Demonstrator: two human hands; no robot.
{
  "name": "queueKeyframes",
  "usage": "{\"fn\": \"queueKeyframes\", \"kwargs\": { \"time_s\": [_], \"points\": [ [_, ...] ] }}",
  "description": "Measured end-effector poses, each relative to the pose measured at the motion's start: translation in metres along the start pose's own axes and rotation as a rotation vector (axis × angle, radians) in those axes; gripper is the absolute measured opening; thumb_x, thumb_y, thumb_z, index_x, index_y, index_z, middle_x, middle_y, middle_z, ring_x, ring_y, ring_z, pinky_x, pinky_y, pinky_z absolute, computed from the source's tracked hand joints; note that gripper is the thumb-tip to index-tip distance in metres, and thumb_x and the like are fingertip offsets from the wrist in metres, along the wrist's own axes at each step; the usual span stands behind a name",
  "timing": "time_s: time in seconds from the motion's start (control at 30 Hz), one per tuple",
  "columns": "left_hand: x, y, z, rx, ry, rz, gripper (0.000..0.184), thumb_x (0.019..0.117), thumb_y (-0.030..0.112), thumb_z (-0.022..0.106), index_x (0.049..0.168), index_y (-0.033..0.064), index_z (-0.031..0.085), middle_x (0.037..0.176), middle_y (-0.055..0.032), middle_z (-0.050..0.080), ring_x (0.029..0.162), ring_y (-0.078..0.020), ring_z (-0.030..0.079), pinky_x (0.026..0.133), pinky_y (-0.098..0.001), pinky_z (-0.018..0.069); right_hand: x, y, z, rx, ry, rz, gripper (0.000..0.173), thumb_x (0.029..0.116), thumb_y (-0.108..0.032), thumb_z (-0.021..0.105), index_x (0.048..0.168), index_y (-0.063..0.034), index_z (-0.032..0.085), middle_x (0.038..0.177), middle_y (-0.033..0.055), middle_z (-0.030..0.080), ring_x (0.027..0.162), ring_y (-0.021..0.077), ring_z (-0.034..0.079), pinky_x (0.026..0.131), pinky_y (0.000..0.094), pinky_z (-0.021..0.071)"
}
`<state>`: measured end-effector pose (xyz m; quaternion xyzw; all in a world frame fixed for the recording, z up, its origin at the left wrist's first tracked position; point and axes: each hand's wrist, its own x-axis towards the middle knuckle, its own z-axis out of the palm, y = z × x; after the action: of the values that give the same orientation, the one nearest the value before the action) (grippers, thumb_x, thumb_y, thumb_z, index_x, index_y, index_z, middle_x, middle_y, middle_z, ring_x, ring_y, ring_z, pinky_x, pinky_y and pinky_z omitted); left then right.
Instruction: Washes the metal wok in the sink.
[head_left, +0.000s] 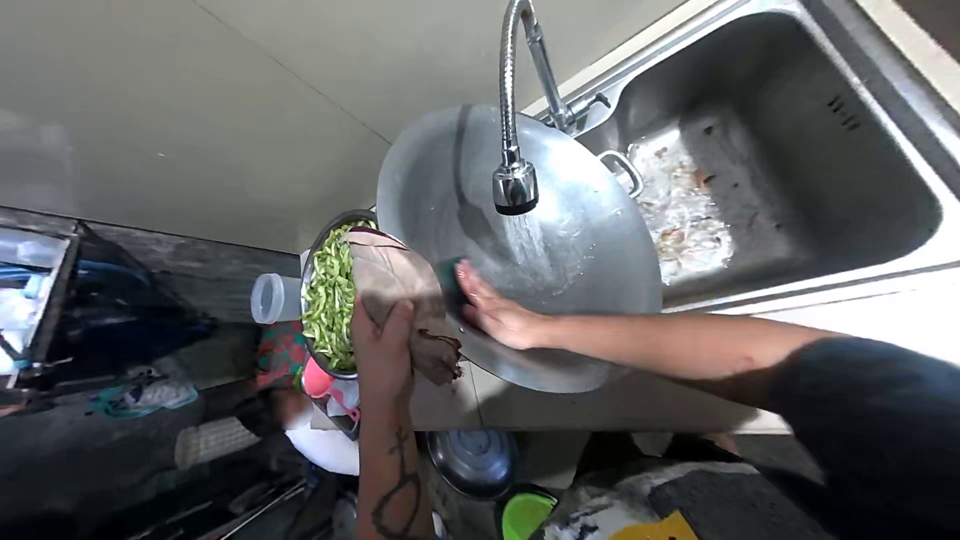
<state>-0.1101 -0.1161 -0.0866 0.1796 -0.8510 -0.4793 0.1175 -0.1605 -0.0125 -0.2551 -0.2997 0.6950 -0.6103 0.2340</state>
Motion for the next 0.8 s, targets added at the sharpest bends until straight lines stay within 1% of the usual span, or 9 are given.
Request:
{"fn": "queueKeyframes", "kwargs": {
  "time_s": [0.07,0.13,0.27,0.3,0.4,0.5,0.6,0.7,0.8],
  "points": [
    [0.000,0.000,0.000,0.008,0.002,0.007,0.037,0.0899,0.001,0.052,0.127,0.0008,0.049,0.091,0.0060,0.066,0.078,0.0008,0.068,0.072,-0.0214,0.0601,0.041,-0.031,0.004,0.173,0.162,-0.210,0.057,0.1125,-0.015,0.032,0.162,0.0058,0.013,0.172,0.0215,0.009,0.161,0.0307,0.011,0.131,0.0420,0.0097],
    [0.001,-0.002,-0.001,0.010,-0.014,0.026,0.036,0.0885,0.003,0.052,0.125,0.0009,0.050,0.090,0.0057,0.067,0.079,-0.0002,0.068,0.072,-0.0232,0.0608,0.097,-0.026,0.000,0.188,0.399,-0.350,0.062,0.1102,-0.021,0.028,0.161,0.0107,0.012,0.171,0.0272,0.008,0.160,0.0390,0.011,0.129,0.0532,0.0106],
    [0.001,-0.002,-0.001,0.017,0.004,0.029,0.034,0.0906,0.002,0.053,0.124,-0.0010,0.051,0.093,0.0037,0.066,0.081,-0.0010,0.068,0.073,-0.0231,0.0608,0.155,0.062,-0.054,-0.267,0.595,-0.117,0.070,0.1126,-0.035,0.033,0.164,0.0032,0.006,0.172,0.0255,-0.001,0.160,0.0421,0.003,0.126,0.0625,0.0048],
    [0.002,-0.003,-0.001,0.009,0.011,0.036,0.033,0.0903,0.002,0.053,0.123,-0.0008,0.051,0.092,0.0040,0.067,0.080,-0.0007,0.069,0.073,-0.0225,0.0608,0.166,0.116,-0.057,-0.300,0.859,-0.233,0.068,0.1077,-0.033,0.047,0.160,0.0068,0.028,0.167,0.0302,0.021,0.157,0.0470,0.017,0.125,0.0673,0.0027],
    [0.002,-0.007,-0.002,-0.001,-0.011,0.058,0.030,0.0902,0.001,0.052,0.120,0.0005,0.052,0.090,0.0055,0.067,0.079,-0.0006,0.069,0.072,-0.0228,0.0611,0.080,0.144,-0.122,-0.612,0.479,0.236,0.073,0.1096,-0.033,0.045,0.166,-0.0069,0.008,0.174,0.0160,0.001,0.160,0.0405,-0.003,0.121,0.0724,-0.0034],
    [0.001,-0.007,-0.003,0.004,-0.017,0.063,0.030,0.0898,0.002,0.051,0.120,0.0036,0.053,0.088,0.0087,0.067,0.078,0.0007,0.069,0.071,-0.0228,0.0611,0.029,0.175,-0.135,-0.792,0.606,0.379,0.070,0.1091,-0.041,0.040,0.165,-0.0046,0.019,0.172,0.0227,0.009,0.159,0.0435,0.008,0.124,0.0677,0.0096],
    [0.001,-0.006,-0.003,-0.020,-0.024,0.069,0.030,0.0905,0.001,0.052,0.120,0.0052,0.052,0.088,0.0097,0.068,0.077,0.0011,0.069,0.071,-0.0221,0.0613,0.003,0.151,-0.103,-0.670,0.497,0.458,0.070,0.1010,0.000,0.048,0.162,0.0076,0.015,0.169,0.0328,0.002,0.157,0.0522,0.005,0.125,0.0641,0.0146],
    [-0.001,-0.002,0.000,-0.030,-0.016,0.048,0.029,0.0913,0.000,0.052,0.119,0.0059,0.052,0.087,0.0093,0.067,0.077,0.0008,0.069,0.070,-0.0216,0.0611,-0.006,0.109,-0.060,-0.548,0.202,0.462,0.065,0.0986,0.008,0.053,0.158,0.0099,0.027,0.169,0.0283,0.019,0.155,0.0470,0.023,0.123,0.0570,0.0301],
    [0.001,-0.002,-0.001,-0.012,-0.014,0.031,0.028,0.0909,0.000,0.051,0.119,0.0060,0.053,0.086,0.0080,0.067,0.076,-0.0003,0.068,0.069,-0.0226,0.0608,0.007,0.043,-0.043,-0.310,0.188,0.382,0.051,0.1037,-0.003,0.053,0.151,0.0120,0.039,0.155,0.0340,0.041,0.142,0.0502,0.043,0.116,0.0606,0.0354]
  ]
}}
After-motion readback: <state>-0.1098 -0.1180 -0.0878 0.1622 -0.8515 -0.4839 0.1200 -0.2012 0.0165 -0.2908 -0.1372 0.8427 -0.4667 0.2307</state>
